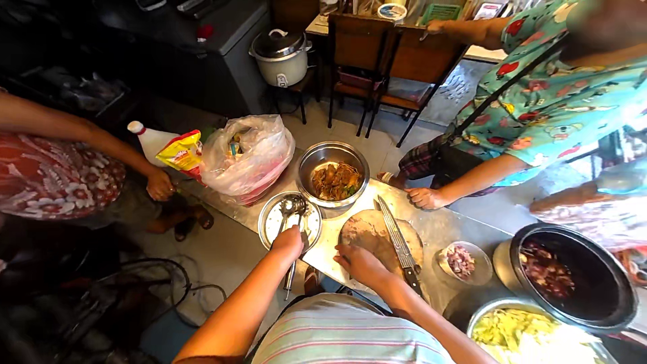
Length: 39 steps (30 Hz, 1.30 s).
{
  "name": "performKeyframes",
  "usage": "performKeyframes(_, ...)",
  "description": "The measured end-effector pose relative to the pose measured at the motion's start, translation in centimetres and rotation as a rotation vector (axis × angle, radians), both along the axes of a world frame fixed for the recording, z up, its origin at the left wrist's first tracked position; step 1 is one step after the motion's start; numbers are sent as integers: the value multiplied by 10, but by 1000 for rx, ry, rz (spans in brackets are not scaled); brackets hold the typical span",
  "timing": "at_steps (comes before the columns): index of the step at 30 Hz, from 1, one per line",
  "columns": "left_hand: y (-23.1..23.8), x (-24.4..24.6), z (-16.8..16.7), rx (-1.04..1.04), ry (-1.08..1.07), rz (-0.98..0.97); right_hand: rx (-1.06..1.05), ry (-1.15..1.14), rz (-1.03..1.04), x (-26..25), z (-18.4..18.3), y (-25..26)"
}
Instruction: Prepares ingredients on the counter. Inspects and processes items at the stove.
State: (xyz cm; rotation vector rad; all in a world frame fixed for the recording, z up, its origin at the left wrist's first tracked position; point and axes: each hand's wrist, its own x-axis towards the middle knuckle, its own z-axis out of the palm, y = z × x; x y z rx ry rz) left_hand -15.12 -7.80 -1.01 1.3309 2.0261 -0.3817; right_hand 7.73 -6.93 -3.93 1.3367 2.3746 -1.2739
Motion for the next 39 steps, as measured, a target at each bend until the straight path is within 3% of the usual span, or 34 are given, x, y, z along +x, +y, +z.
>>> performKeyframes(4,7,-6,-12,-79,42,-61,104,-206,-182,64,3,-5)
performKeyframes(8,17,-22,-13,-78,30,-124,228,-154,-416,113,1,-20)
performKeyframes(11,47,-28,10,93,-4,-170,309,-70,-534,119,6,-22)
performKeyframes(13,79,-30,22,267,-33,-181,331,-114,-522,103,15,-5)
performKeyframes(16,142,-29,13,454,-52,-216,375,-138,-384,59,36,43)
performKeyframes(22,216,-11,-25,271,-112,-113,406,-303,-204,-53,41,168)
performKeyframes(25,214,0,-16,169,-156,-4,363,-390,-199,-96,30,210)
performKeyframes(29,196,-10,-1,180,-312,96,346,-475,-173,-127,10,237)
performKeyframes(34,186,-22,0,215,-414,118,299,-513,-143,-140,-8,248)
performKeyframes(37,183,-21,-4,286,-416,69,291,-586,-148,-156,17,226)
performKeyframes(39,187,-21,-8,292,-424,33,373,-579,-163,-154,13,222)
